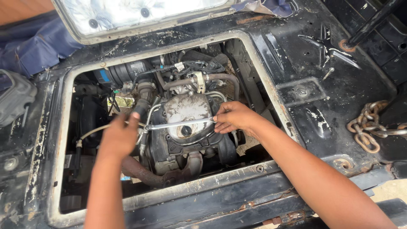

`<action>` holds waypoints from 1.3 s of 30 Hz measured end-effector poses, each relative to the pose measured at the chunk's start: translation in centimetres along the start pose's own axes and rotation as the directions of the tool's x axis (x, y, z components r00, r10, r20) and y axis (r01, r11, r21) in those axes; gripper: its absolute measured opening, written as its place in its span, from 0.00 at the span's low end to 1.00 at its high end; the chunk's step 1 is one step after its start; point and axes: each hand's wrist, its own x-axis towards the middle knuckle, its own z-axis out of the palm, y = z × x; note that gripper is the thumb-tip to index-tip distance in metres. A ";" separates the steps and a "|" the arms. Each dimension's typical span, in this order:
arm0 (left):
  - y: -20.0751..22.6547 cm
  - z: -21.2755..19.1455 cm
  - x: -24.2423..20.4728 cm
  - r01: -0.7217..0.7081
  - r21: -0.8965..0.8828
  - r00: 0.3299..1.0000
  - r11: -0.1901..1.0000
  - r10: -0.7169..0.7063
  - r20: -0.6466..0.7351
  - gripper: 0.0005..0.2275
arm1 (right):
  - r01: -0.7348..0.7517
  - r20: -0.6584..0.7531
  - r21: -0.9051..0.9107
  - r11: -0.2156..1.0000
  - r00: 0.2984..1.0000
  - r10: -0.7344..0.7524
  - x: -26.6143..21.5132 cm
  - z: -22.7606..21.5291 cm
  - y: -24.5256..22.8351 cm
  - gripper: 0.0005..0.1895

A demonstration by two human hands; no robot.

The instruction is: The person uses a wrench to tighten bolts on a vehicle engine. The hands are visible manipulating the tool on the engine block throughout the clip.

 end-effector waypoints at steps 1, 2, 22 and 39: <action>-0.7 1.6 0.5 0.055 0.037 0.995 0.998 -0.058 0.084 0.25 | 0.009 0.007 0.010 1.000 1.000 -0.009 0.1 -0.1 -0.1 0.08; -1.3 3.0 0.8 0.003 0.017 0.998 1.000 -0.004 0.057 0.24 | 0.009 0.014 0.019 1.000 1.000 -0.009 0.1 -0.1 0.1 0.08; 3.5 1.2 -5.8 -0.273 0.210 0.960 0.939 0.252 0.125 0.12 | -0.019 -0.008 0.005 1.000 1.000 0.019 0.0 -0.6 -0.2 0.09; 2.9 5.3 -7.4 -0.426 0.441 0.880 0.790 0.475 -0.001 0.24 | -0.032 -0.045 -0.185 0.982 0.999 0.024 -0.1 0.0 -0.2 0.07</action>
